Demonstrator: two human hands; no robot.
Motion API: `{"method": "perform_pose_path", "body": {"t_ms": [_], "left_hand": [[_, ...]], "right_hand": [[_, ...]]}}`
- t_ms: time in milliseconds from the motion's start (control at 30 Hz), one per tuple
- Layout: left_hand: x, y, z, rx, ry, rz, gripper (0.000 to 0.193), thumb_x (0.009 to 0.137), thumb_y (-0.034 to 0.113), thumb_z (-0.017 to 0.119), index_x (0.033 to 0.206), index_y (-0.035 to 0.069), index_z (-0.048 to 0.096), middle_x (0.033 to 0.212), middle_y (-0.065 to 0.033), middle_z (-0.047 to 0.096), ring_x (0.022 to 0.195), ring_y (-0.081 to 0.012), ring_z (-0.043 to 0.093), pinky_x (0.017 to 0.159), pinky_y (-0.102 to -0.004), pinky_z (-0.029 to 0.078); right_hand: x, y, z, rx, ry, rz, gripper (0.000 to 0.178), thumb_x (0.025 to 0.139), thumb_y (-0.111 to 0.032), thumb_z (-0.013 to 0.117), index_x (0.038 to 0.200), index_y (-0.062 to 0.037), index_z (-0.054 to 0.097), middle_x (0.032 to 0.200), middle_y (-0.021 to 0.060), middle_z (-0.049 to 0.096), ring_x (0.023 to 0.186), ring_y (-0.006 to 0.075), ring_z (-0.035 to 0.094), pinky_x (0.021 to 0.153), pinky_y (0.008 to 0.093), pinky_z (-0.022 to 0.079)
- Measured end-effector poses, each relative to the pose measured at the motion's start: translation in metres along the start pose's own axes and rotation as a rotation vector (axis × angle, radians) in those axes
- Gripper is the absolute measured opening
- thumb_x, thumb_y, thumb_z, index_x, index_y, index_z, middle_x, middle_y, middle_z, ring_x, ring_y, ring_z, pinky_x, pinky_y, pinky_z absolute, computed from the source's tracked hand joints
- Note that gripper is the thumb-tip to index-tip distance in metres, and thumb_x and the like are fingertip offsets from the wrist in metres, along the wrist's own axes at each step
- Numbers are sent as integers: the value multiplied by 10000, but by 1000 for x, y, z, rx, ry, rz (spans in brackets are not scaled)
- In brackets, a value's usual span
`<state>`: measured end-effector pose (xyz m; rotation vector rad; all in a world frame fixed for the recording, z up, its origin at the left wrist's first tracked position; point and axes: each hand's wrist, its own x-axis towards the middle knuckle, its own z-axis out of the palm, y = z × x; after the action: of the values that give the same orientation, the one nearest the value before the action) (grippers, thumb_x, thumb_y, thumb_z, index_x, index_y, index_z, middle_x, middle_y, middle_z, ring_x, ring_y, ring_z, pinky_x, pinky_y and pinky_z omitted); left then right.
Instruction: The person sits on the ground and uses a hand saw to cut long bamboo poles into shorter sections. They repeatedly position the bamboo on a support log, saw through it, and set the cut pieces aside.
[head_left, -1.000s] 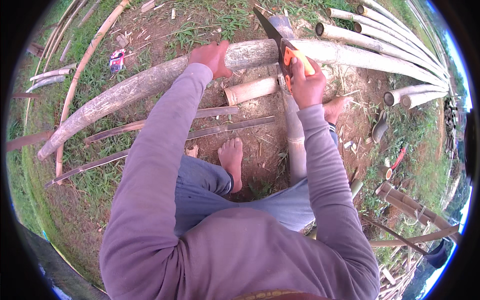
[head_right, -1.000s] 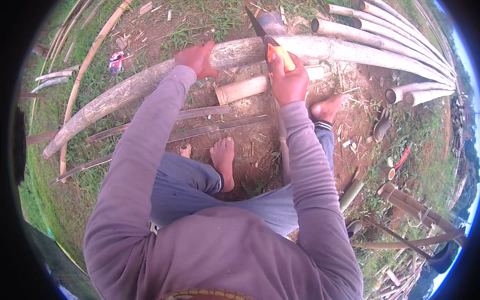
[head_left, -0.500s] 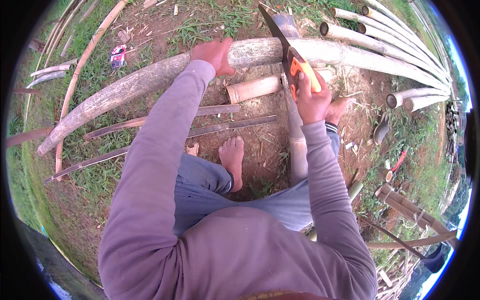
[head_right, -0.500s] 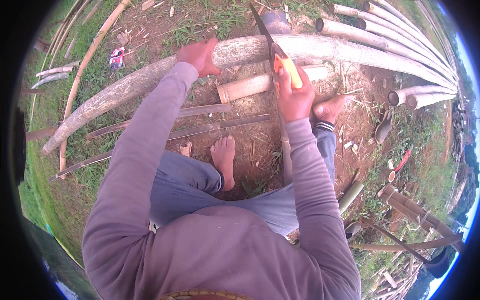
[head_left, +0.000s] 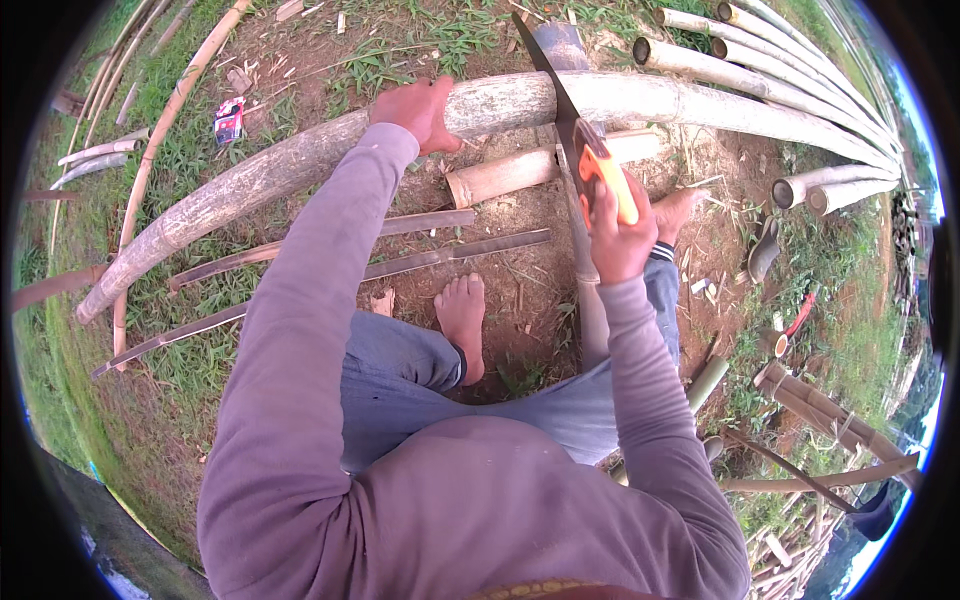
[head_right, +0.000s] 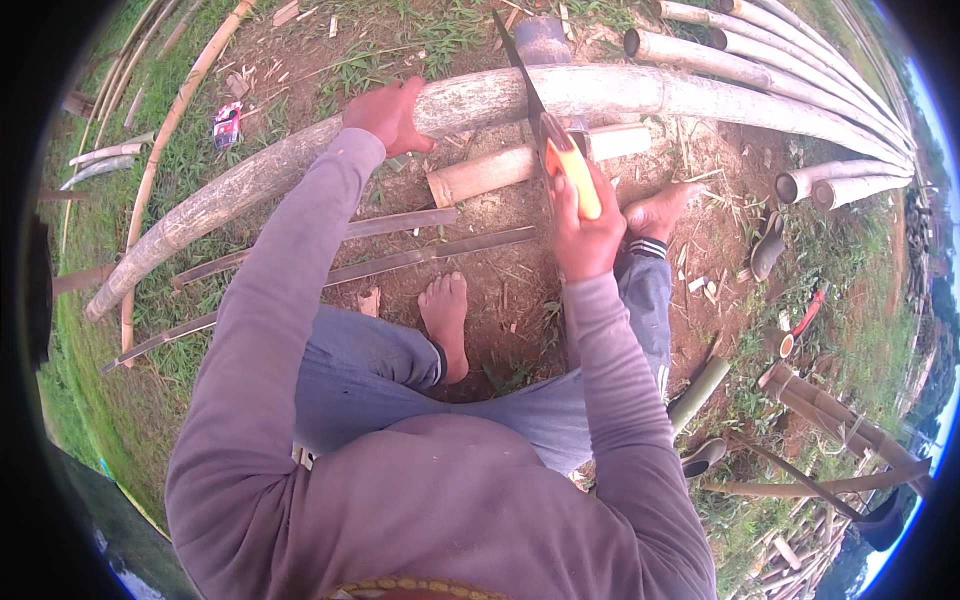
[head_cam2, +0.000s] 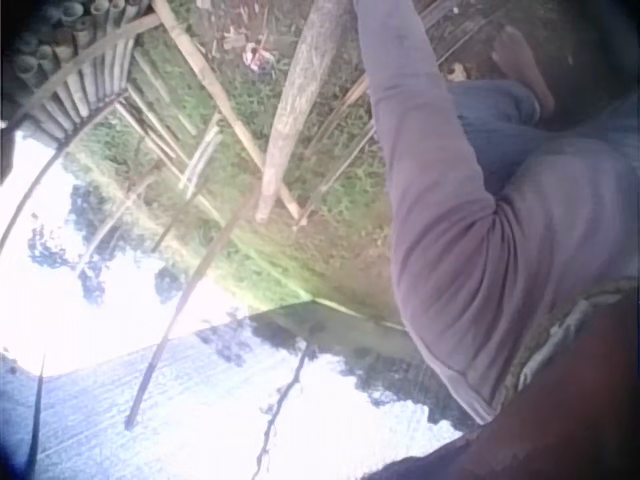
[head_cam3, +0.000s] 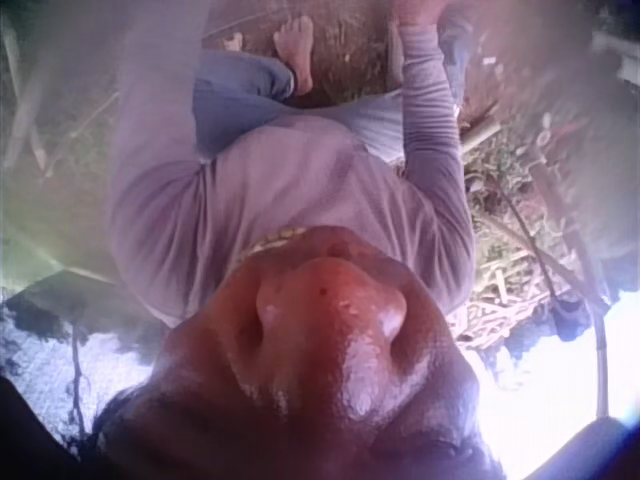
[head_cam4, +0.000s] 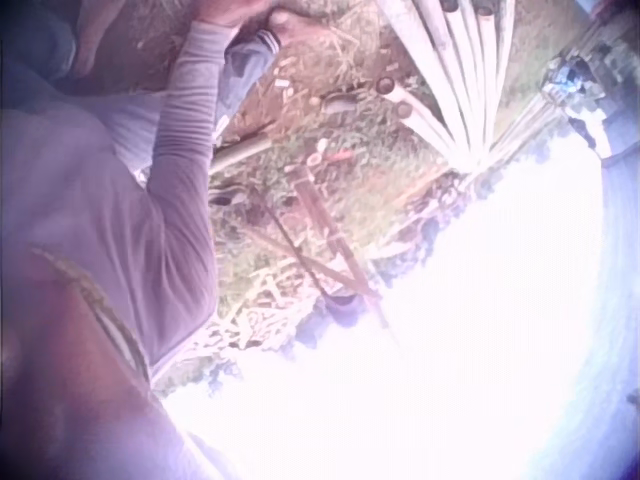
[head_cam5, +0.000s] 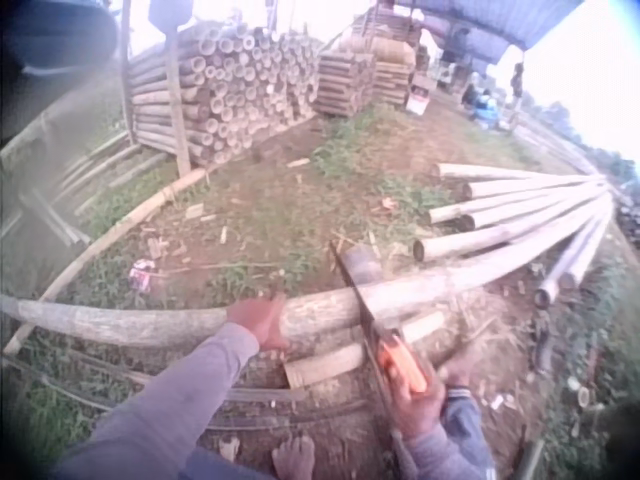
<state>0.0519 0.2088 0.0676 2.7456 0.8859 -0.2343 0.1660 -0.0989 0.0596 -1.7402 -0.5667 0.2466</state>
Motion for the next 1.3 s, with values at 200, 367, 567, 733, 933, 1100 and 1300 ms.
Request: {"method": "perform_pose_path", "body": {"t_ms": [200, 367, 567, 733, 933, 1100, 1300], "left_hand": [[-3, -10, -6, -27, -25, -16, 781, 738, 524, 947, 1313, 110, 620, 1159, -166, 780, 1073, -373, 775, 954, -503, 616], [4, -11, 2, -8, -74, -32, 860, 731, 510, 938, 1406, 112, 583, 1208, -165, 771, 1104, -381, 765, 974, -517, 604], [6, 1, 2, -8, -56, 7, 921, 738, 520, 936, 1459, 91, 556, 1261, -177, 762, 1146, -397, 750, 1004, -511, 594], [3, -14, -8, -30, -66, -36, 917, 735, 522, 937, 1451, 90, 562, 1221, -179, 773, 1137, -399, 752, 997, -504, 591], [5, -12, -3, -22, -62, -11, 881, 726, 510, 932, 1414, 90, 574, 1185, -174, 778, 1089, -389, 767, 947, -511, 603], [3, 5, -4, -32, -33, 27, 862, 734, 496, 943, 1411, 90, 597, 1198, -177, 781, 1095, -388, 768, 969, -500, 605], [-5, -11, -13, -44, -74, -36, 879, 742, 494, 946, 1436, 92, 587, 1228, -187, 772, 1152, -375, 753, 1010, -497, 595]], "right_hand": [[-3, -4, 10, -108, 23, -180, 381, 1045, -162, 764, 1348, 51, 674, 1112, 135, 763, 944, 133, 719, 811, 303, 587], [-181, 41, -103, -59, 37, -100, 336, 1035, -181, 773, 1256, 36, 644, 1030, 106, 771, 914, 156, 735, 826, 303, 599], [53, -11, 30, -195, 41, -44, 274, 1028, -228, 800, 1078, 26, 709, 788, 109, 728, 742, 127, 665, 689, 318, 543], [-36, 9, -3, -146, 99, -140, 256, 1013, -183, 809, 1122, 23, 705, 876, 106, 743, 772, 129, 679, 709, 314, 548], [-155, 18, -83, -143, 75, -150, 203, 1044, -132, 749, 1113, 44, 677, 972, 105, 782, 858, 132, 738, 788, 269, 582], [51, 7, 28, -161, 65, -79, 249, 1017, -198, 804, 1081, 27, 720, 799, 135, 736, 711, 147, 662, 659, 338, 535], [-93, 20, -42, 14, 34, 61, 220, 1023, -136, 779, 1147, 29, 702, 955, 88, 770, 791, 114, 684, 715, 293, 553]]}}
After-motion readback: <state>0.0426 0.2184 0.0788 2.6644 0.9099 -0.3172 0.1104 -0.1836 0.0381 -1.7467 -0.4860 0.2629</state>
